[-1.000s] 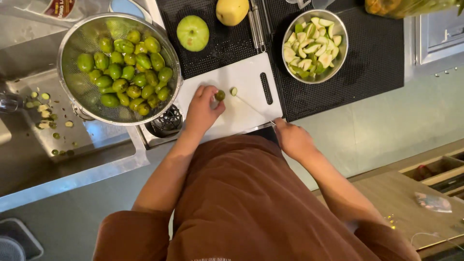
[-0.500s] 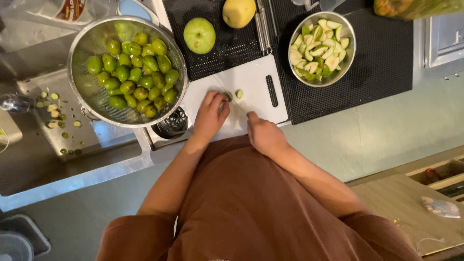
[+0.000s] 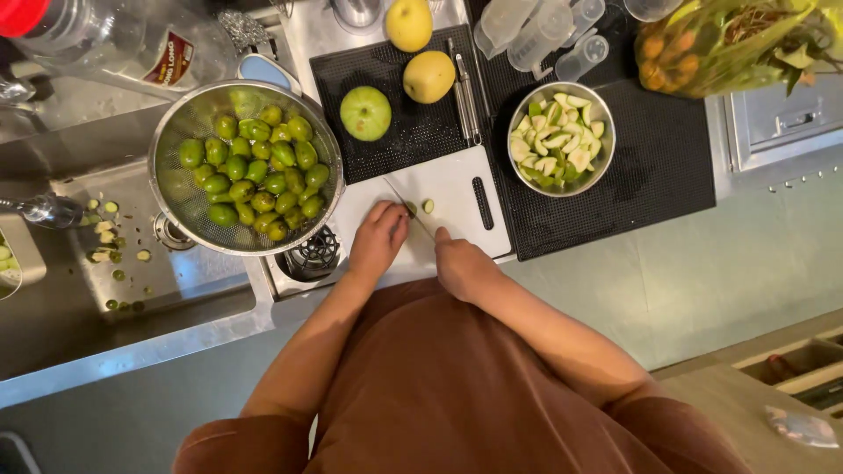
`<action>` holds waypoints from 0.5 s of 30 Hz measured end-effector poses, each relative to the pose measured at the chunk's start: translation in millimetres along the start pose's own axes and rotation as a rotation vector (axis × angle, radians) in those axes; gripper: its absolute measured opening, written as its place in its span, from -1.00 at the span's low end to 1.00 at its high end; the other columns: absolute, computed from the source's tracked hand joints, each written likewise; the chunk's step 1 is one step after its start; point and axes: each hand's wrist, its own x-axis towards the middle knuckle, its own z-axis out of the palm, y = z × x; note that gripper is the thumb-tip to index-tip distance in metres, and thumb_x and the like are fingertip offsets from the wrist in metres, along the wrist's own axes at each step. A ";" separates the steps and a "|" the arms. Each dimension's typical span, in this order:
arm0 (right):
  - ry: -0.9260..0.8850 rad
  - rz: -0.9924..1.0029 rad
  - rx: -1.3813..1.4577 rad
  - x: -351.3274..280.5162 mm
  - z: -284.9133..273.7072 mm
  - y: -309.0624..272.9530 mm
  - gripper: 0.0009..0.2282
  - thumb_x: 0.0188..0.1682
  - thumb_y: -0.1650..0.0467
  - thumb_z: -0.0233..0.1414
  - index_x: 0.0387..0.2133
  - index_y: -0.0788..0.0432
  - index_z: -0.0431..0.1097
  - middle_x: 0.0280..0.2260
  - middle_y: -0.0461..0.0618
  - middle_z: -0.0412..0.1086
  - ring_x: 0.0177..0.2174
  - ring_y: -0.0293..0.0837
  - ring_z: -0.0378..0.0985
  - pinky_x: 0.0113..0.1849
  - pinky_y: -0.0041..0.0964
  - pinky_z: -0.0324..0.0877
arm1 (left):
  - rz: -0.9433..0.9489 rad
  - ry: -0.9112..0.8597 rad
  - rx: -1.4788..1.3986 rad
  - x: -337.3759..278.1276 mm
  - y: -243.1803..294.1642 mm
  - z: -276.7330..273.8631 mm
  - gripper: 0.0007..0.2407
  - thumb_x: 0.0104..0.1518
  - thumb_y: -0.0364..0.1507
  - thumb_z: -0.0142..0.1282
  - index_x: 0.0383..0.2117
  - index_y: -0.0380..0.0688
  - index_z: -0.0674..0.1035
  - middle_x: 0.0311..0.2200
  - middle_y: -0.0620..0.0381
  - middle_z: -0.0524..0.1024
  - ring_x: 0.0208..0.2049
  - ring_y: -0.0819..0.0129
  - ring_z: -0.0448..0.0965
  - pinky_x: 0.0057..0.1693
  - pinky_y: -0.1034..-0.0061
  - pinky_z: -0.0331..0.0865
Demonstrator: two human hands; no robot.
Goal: Slicing small green fruits and placing them into a bowl at a kitchen counter.
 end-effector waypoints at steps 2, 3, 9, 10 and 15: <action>0.009 0.014 0.009 16.3 10.9 2.9 -0.82 -0.04 0.54 -0.18 -0.19 0.40 0.19 -0.42 0.50 0.45 -0.35 0.44 0.55 -0.27 0.22 0.46 | -0.004 -0.001 0.005 0.2 -1.9 0.3 -0.90 0.16 -0.57 0.16 -0.23 -0.21 0.57 -0.23 -0.02 0.53 -0.25 -0.02 0.58 -0.12 0.28 0.49; 0.015 0.036 0.022 24.6 16.3 4.5 -0.81 -0.02 0.53 -0.20 -0.17 0.41 0.19 -0.40 0.52 0.44 -0.34 0.45 0.55 -0.26 0.24 0.45 | -0.012 -0.010 0.006 0.5 -3.0 0.5 -0.90 0.15 -0.57 0.16 -0.24 -0.21 0.57 -0.25 -0.02 0.54 -0.26 0.00 0.59 -0.13 0.28 0.50; 0.078 0.075 0.123 39.7 35.0 0.8 -0.77 0.03 0.49 -0.23 -0.10 0.43 0.18 -0.38 0.50 0.46 -0.33 0.44 0.55 -0.24 0.25 0.44 | -0.100 -0.156 0.092 4.4 -8.8 -6.2 -0.85 0.08 -0.51 0.19 -0.24 -0.21 0.55 -0.19 0.02 0.50 -0.14 0.04 0.52 0.02 0.24 0.42; 0.085 0.075 0.122 41.4 38.4 2.6 -0.77 0.03 0.49 -0.23 -0.10 0.43 0.18 -0.38 0.50 0.46 -0.33 0.44 0.55 -0.24 0.25 0.44 | -0.093 -0.155 0.093 13.0 4.5 -13.8 -0.85 0.08 -0.51 0.19 -0.24 -0.21 0.55 -0.19 0.02 0.50 -0.14 0.04 0.52 0.02 0.24 0.42; 0.098 0.053 0.097 48.2 51.5 13.9 -0.72 0.00 0.50 -0.22 -0.04 0.44 0.18 -0.36 0.49 0.47 -0.33 0.40 0.57 -0.25 0.22 0.47 | 0.275 -0.343 0.519 53.5 23.3 -21.2 -0.75 -0.12 -0.51 0.18 -0.26 0.08 0.64 -0.14 0.18 0.49 0.03 0.12 0.41 0.18 0.07 0.10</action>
